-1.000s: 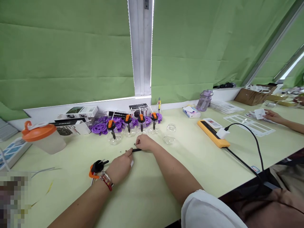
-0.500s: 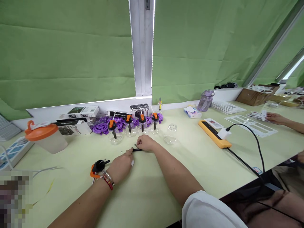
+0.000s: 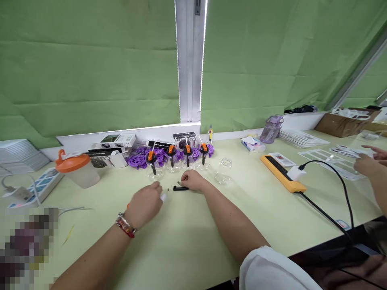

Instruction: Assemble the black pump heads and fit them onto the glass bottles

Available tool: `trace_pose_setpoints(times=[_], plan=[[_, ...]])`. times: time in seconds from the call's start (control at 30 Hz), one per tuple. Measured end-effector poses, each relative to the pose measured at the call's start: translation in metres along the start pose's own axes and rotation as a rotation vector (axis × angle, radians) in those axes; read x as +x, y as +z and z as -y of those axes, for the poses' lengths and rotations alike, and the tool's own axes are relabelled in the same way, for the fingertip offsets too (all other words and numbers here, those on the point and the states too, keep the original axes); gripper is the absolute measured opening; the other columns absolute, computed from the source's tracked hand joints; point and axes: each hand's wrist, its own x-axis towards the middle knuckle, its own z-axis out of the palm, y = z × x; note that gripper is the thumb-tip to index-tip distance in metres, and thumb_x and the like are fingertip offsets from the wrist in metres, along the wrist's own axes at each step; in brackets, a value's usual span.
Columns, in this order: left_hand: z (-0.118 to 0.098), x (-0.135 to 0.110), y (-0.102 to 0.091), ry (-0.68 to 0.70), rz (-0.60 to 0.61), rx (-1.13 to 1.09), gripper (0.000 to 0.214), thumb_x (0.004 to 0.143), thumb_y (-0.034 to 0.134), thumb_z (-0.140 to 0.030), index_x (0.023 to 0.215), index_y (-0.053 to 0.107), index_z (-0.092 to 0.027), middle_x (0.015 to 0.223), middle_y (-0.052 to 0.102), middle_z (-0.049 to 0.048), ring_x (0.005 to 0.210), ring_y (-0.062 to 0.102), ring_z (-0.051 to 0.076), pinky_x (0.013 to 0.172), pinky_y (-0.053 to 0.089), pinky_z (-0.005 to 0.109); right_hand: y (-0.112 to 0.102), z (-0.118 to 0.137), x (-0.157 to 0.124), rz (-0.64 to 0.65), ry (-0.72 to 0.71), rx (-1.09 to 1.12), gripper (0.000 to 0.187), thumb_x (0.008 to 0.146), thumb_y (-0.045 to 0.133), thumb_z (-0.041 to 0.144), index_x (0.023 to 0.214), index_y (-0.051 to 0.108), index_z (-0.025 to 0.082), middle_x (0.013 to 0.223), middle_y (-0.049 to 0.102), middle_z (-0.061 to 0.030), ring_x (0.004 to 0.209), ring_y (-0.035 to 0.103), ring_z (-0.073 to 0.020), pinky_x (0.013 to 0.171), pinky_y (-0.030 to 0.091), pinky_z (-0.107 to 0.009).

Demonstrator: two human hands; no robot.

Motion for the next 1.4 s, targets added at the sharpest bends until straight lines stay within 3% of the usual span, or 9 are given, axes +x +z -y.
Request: trace_pose_setpoints(times=[0.13,0.23,0.4,0.53,0.63,0.8,1.0,1.27,1.4], plan=[[0.038,-0.019,-0.005,-0.395,0.108,0.021,0.039,0.081,0.043,-0.046,0.089,0.062,-0.013,0.088,0.063,0.0154,0.078,0.063,0.03,0.059,0.046,0.037,-0.005,0.011,-0.01,-0.038,-0.013,0.033,0.014,0.068,0.065,0.026,0.077,0.062,0.015,0.07,0.061,-0.0003,0.063,0.053,-0.0116,0.056,0.041,-0.022],[0.056,-0.032,0.007,-0.5,0.281,-0.112,0.046,0.078,0.041,-0.056,0.087,0.058,-0.014,0.083,0.065,0.0137,0.073,0.064,0.029,0.057,0.044,0.036,-0.004,0.024,-0.018,-0.02,-0.035,0.064,0.012,0.068,0.065,0.025,0.075,0.063,0.016,0.073,0.062,-0.0006,0.065,0.054,-0.0115,0.059,0.042,-0.022],[0.064,-0.041,0.029,-0.408,0.226,-0.2,0.022,0.074,0.05,-0.034,0.089,0.057,-0.019,0.097,0.065,0.0113,0.082,0.063,0.028,0.06,0.043,0.033,0.009,0.042,-0.029,0.047,-0.047,0.122,0.009,0.069,0.064,0.022,0.074,0.064,0.015,0.071,0.061,-0.0008,0.064,0.054,-0.0116,0.059,0.042,-0.023],[0.062,-0.04,0.039,-0.279,0.104,-0.485,0.059,0.063,0.05,-0.01,0.121,0.045,-0.019,0.102,0.066,0.0078,0.091,0.062,0.023,0.073,0.046,0.032,0.031,0.053,-0.042,0.161,-0.031,0.209,0.008,0.072,0.063,0.018,0.078,0.065,0.014,0.071,0.06,-0.0009,0.065,0.054,-0.011,0.061,0.042,-0.023],[0.058,-0.04,0.042,-0.215,0.028,-0.762,0.073,0.06,0.049,-0.006,0.131,0.034,-0.018,0.104,0.066,0.0057,0.091,0.062,0.019,0.082,0.046,0.031,0.051,0.063,-0.053,0.299,0.009,0.283,0.027,0.077,0.062,0.021,0.104,0.063,0.014,0.074,0.059,-0.0004,0.058,0.053,-0.0094,0.056,0.042,-0.022],[0.052,-0.041,0.039,-0.136,-0.052,-0.912,0.054,0.063,0.054,-0.012,0.116,0.047,-0.019,0.096,0.067,0.0037,0.086,0.062,0.018,0.081,0.047,0.032,0.07,0.078,-0.061,0.398,0.036,0.537,0.045,0.085,0.056,0.039,0.123,0.053,0.016,0.085,0.059,-0.0046,0.062,0.058,-0.0113,0.046,0.039,-0.02],[0.054,-0.042,0.038,-0.102,-0.129,-0.838,0.02,0.061,0.057,-0.013,0.081,0.058,-0.018,0.099,0.06,0.0061,0.085,0.059,0.019,0.076,0.047,0.032,0.073,0.077,-0.06,0.478,-0.07,0.625,0.076,0.054,0.086,0.027,0.122,0.054,0.019,0.092,0.057,-0.002,0.071,0.057,-0.0104,0.061,0.047,-0.023],[0.048,-0.049,0.029,0.007,0.125,-1.008,0.017,0.071,0.057,-0.021,0.086,0.064,-0.017,0.076,0.064,0.0007,0.069,0.057,0.015,0.063,0.044,0.025,0.082,0.065,-0.061,0.415,-0.005,0.691,0.078,0.062,0.081,0.041,0.128,0.046,0.018,0.086,0.056,-0.0008,0.06,0.058,-0.0111,0.051,0.047,-0.024],[0.045,-0.052,0.023,0.14,0.149,-1.031,0.021,0.073,0.055,-0.018,0.089,0.068,-0.02,0.093,0.068,0.0028,0.083,0.061,0.017,0.077,0.046,0.026,0.082,0.065,-0.06,0.417,0.019,0.67,0.041,0.08,0.061,0.048,0.101,0.062,0.013,0.061,0.056,0.0016,0.05,0.052,-0.0089,0.045,0.04,-0.02]])
